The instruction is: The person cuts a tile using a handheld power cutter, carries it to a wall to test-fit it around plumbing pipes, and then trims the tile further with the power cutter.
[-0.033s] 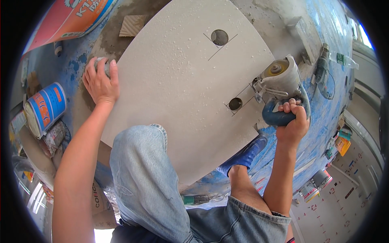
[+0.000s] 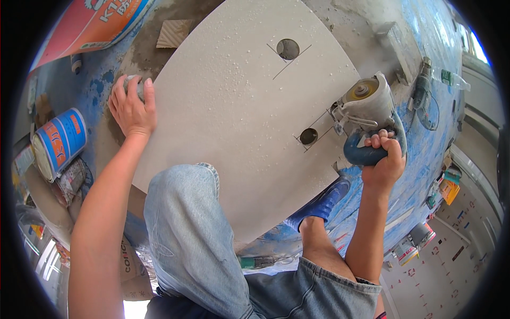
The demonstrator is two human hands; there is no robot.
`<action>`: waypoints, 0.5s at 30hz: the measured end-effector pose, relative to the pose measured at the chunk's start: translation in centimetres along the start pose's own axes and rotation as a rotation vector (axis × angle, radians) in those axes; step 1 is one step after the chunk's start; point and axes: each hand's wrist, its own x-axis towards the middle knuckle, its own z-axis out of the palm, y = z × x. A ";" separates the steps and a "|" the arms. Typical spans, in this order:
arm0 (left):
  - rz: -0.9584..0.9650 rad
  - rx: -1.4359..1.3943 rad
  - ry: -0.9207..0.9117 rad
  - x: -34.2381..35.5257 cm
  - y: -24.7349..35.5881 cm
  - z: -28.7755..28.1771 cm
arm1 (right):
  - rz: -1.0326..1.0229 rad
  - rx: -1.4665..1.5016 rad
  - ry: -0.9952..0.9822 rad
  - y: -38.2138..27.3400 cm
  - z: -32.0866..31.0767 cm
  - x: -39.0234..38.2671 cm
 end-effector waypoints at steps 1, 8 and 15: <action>0.000 0.000 -0.001 0.0 0.0 0.0 | 0.001 0.002 0.001 0.1 0.0 0.0; -0.006 0.013 -0.011 0.1 0.0 0.0 | 0.016 0.016 0.015 -0.1 0.3 -0.4; -0.009 0.007 -0.010 0.1 0.0 0.0 | 0.021 0.020 0.021 0.0 0.3 -0.7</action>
